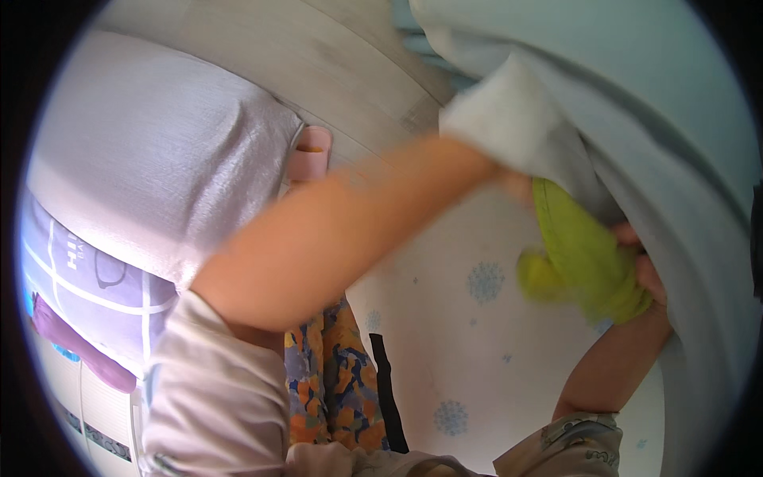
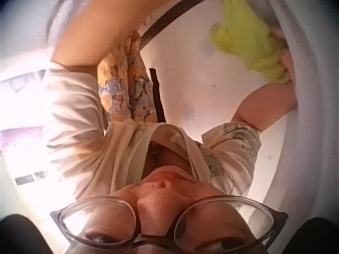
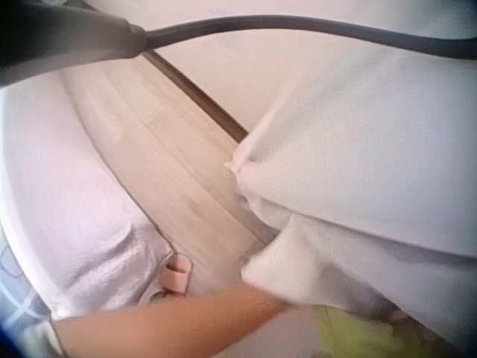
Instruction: The person wrings out a green cloth in a bucket of water and then wipes various surfaces in a bedroom. They clean the floor, the base of a bed, the wall near a window, and the door frame using the damp cloth.
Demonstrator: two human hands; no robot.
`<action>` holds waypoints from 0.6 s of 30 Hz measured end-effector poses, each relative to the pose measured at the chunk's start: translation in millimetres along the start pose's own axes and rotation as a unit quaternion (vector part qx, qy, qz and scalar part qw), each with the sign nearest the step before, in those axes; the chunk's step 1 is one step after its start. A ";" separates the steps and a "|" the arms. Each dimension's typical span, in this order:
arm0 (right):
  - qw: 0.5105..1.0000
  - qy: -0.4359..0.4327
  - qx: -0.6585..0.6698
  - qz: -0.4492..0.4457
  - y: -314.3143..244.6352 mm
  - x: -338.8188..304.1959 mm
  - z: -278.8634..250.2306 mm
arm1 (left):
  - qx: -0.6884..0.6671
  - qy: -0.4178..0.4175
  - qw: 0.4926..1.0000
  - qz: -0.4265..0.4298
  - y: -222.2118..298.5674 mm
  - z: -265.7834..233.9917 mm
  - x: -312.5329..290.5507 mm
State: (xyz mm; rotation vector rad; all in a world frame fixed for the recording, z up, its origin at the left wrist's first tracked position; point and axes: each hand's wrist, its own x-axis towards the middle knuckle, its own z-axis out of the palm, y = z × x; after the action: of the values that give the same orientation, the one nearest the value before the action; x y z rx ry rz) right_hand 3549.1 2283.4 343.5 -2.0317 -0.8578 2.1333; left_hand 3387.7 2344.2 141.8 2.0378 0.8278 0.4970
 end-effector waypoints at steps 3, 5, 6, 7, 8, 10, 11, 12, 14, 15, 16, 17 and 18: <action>0.987 -0.058 -0.144 0.038 10.9 52.5 57.8 | 0.030 -0.033 0.999 -0.011 -30.5 -20.0 -5.8; 0.958 -0.049 -0.265 0.093 29.5 93.4 104.3 | 0.015 -0.046 0.999 -0.013 -47.4 -17.8 -15.5; 0.932 -0.024 -0.341 0.123 48.9 110.3 110.2 | 0.004 -0.053 0.999 -0.001 -51.0 -11.8 -12.9; 0.917 0.010 -0.382 0.115 79.7 127.5 112.8 | -0.002 -0.060 0.998 0.003 -53.5 -4.7 -10.6; 0.898 0.047 -0.424 0.107 113.4 144.3 114.5 | -0.009 -0.064 0.998 0.013 -53.9 3.5 -7.0; 0.797 0.227 -0.560 -0.012 180.8 172.4 119.9 | -0.021 -0.073 0.997 0.029 -54.8 16.2 -6.6; 0.762 0.229 -0.603 -0.060 211.4 185.1 121.0 | -0.022 -0.074 0.996 0.032 -60.3 20.5 -9.6; 0.722 0.227 -0.645 -0.109 240.4 196.2 118.7 | -0.023 -0.077 0.996 0.034 -66.4 26.0 -15.6; 0.668 0.257 -0.690 -0.109 264.7 216.8 101.1 | -0.017 -0.074 0.997 0.033 -83.8 31.6 -23.3; 0.661 0.288 -0.691 -0.053 274.0 221.9 93.2 | -0.019 -0.075 0.997 0.031 -90.3 35.3 -28.2; 0.651 0.316 -0.690 0.002 281.0 228.1 85.7 | -0.023 -0.073 0.997 0.031 -93.7 36.6 -32.7; 0.747 0.299 -0.563 0.191 252.8 228.9 82.2 | -0.044 -0.094 0.994 0.031 -98.3 62.5 -35.1; 0.740 0.296 -0.556 0.236 247.8 224.9 74.5 | -0.055 -0.104 0.993 0.030 -97.3 73.3 -39.9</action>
State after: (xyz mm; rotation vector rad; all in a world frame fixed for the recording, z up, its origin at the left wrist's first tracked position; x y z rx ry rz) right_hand 3530.7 2144.2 30.7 -3.4601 -1.8849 0.7615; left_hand 3368.4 2314.3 18.7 1.9773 0.6021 0.3477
